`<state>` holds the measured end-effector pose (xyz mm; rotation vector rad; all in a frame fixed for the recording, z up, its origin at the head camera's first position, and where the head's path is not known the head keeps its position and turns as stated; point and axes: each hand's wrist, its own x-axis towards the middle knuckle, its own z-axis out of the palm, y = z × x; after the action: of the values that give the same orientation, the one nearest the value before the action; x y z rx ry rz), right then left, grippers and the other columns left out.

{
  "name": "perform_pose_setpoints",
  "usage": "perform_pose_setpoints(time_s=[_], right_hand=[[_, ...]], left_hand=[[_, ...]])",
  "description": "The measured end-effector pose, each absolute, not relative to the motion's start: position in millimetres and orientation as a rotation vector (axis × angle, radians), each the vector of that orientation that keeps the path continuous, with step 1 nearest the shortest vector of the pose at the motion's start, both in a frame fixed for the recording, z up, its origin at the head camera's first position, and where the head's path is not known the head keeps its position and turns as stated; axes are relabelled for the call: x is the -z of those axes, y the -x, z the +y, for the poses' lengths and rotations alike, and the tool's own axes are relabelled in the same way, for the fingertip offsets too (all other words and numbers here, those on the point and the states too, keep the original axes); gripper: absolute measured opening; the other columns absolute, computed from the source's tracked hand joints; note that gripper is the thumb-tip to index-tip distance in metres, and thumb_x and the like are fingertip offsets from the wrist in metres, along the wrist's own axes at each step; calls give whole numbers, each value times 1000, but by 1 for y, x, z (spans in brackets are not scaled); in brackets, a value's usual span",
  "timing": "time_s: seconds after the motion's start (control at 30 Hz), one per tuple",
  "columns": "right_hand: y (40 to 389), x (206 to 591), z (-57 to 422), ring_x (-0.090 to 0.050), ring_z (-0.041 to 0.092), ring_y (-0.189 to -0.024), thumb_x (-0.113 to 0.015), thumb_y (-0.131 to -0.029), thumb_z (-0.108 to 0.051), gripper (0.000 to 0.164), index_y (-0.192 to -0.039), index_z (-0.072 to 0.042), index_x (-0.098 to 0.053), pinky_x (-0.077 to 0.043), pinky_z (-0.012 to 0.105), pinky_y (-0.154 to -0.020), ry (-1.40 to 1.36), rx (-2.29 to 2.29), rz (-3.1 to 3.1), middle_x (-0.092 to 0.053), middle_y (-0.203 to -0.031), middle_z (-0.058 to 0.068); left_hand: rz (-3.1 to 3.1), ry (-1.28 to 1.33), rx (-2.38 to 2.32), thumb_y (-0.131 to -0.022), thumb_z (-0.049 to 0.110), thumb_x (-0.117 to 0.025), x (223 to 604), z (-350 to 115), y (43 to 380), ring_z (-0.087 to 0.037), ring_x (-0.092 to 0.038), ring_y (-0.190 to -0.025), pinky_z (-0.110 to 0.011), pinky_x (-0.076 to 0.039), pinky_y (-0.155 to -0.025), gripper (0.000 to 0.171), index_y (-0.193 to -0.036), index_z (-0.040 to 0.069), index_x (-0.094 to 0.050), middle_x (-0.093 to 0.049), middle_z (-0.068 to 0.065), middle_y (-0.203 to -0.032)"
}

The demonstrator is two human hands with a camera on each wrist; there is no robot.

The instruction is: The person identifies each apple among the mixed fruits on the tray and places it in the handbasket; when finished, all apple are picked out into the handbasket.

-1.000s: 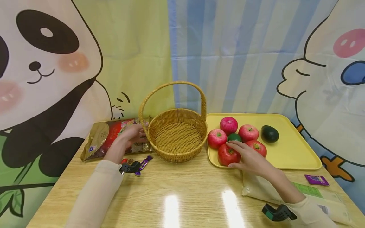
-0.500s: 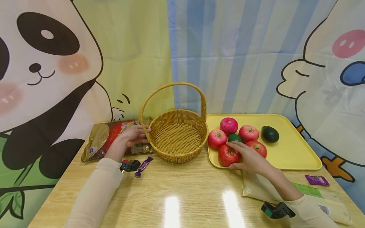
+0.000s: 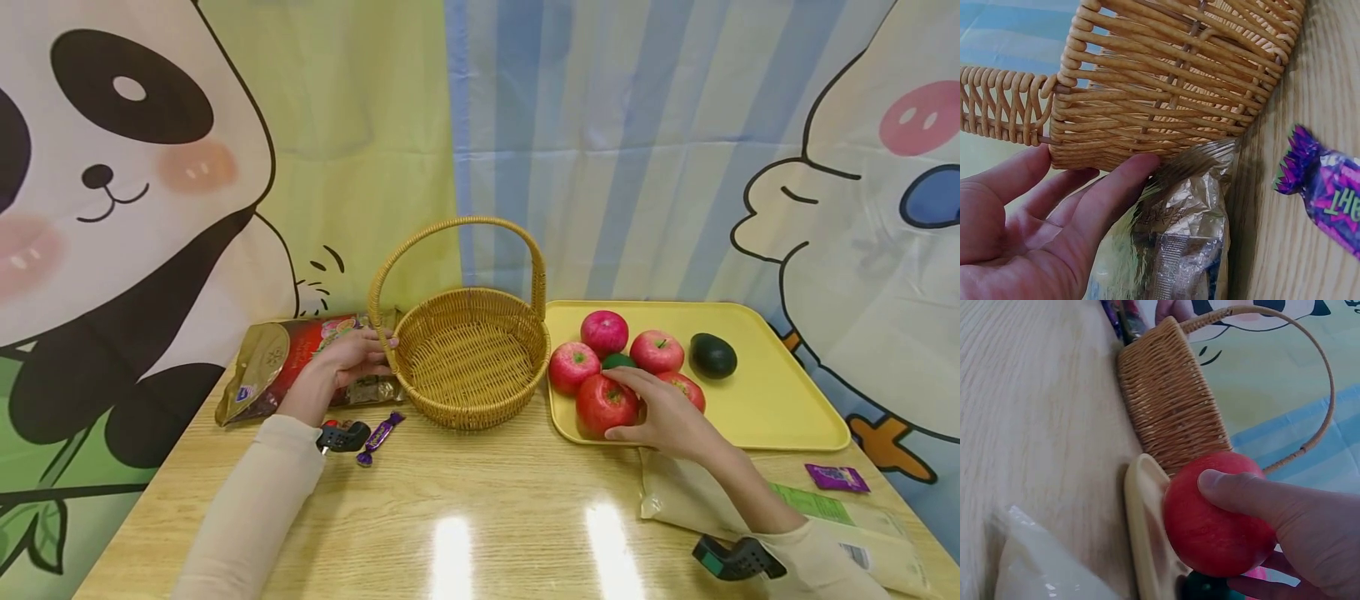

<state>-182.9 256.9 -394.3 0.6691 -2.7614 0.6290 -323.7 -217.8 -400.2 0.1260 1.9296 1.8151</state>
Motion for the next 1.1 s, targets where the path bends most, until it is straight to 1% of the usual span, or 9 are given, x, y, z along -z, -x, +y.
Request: perform_pose_setpoints(time_s=[0.13, 0.27, 0.37, 0.5, 0.6, 0.73, 0.9, 0.97, 1.1], right_hand=[[182, 384, 256, -59, 37, -116, -90, -65, -35, 79, -132, -10, -57, -52, 57, -90, -688, -614, -2723, -60, -131, 16], [182, 373, 252, -56, 34, -119, -91, -64, -31, 79, -132, -10, -57, -53, 55, -91, -707, -627, -2697, -60, -132, 15], [182, 366, 247, -57, 32, -118, -92, -62, -29, 79, -132, -12, -57, -54, 53, -90, -727, -645, -2677, -60, -131, 13], [184, 357, 238, -59, 32, -116, -91, -64, -31, 80, -134, -15, -56, -54, 54, -87, -764, -656, -2668, -59, -133, 11], [186, 350, 230, -57, 31, -119, -90, -66, -34, 80, -136, -17, -55, -54, 54, -88, -788, -697, -2682, -58, -136, 10], [187, 343, 219, -52, 30, -125, -89, -67, -36, 81, -137, -18, -53, -53, 54, -92, -801, -802, -2714, -56, -138, 8], [196, 335, 201, -55, 30, -122, -89, -67, -35, 80, -137, -17, -54, -54, 53, -90, -839, -875, -2722, -57, -137, 8], [201, 332, 192, -56, 29, -121, -90, -67, -34, 80, -137, -17, -54, -55, 51, -90, -860, -887, -2723, -57, -136, 7], [208, 329, 174, -55, 30, -122, -89, -68, -33, 80, -137, -16, -53, -54, 51, -91, -907, -909, -2719, -57, -137, 8]], left_hand=[[1921, -140, -1815, -103, 16, -49, 400, -218, 324, -18, -64, -114, -36, -56, -92, 59, -150, -6, -23, -37, -31, -147], [1901, -146, -1829, -102, 15, -49, 399, -219, 324, -21, -63, -115, -38, -55, -93, 57, -149, -7, -25, -36, -31, -147], [1890, -140, -1837, -103, 14, -48, 398, -219, 324, -23, -62, -117, -39, -55, -93, 55, -148, -7, -27, -34, -32, -148], [1890, -132, -1835, -103, 14, -49, 397, -220, 324, -26, -59, -122, -39, -55, -94, 56, -149, -7, -25, -33, -32, -149], [1893, -132, -1831, -102, 15, -50, 397, -219, 323, -29, -55, -126, -40, -54, -96, 58, -150, -7, -23, -32, -32, -149], [1886, -129, -1833, -102, 14, -50, 397, -218, 323, -28, -56, -125, -41, -52, -98, 58, -150, -6, -24, -32, -31, -150], [1876, -117, -1853, -102, 13, -50, 397, -217, 322, -26, -59, -121, -41, -53, -97, 56, -149, -6, -26, -32, -30, -150], [1872, -118, -1858, -102, 13, -50, 397, -217, 322, -29, -57, -124, -41, -54, -97, 57, -150, -6, -25, -31, -31, -150], [1873, -105, -1864, -102, 13, -50, 397, -215, 321, -35, -48, -131, -40, -54, -96, 58, -150, -6, -23, -32, -30, -151]])
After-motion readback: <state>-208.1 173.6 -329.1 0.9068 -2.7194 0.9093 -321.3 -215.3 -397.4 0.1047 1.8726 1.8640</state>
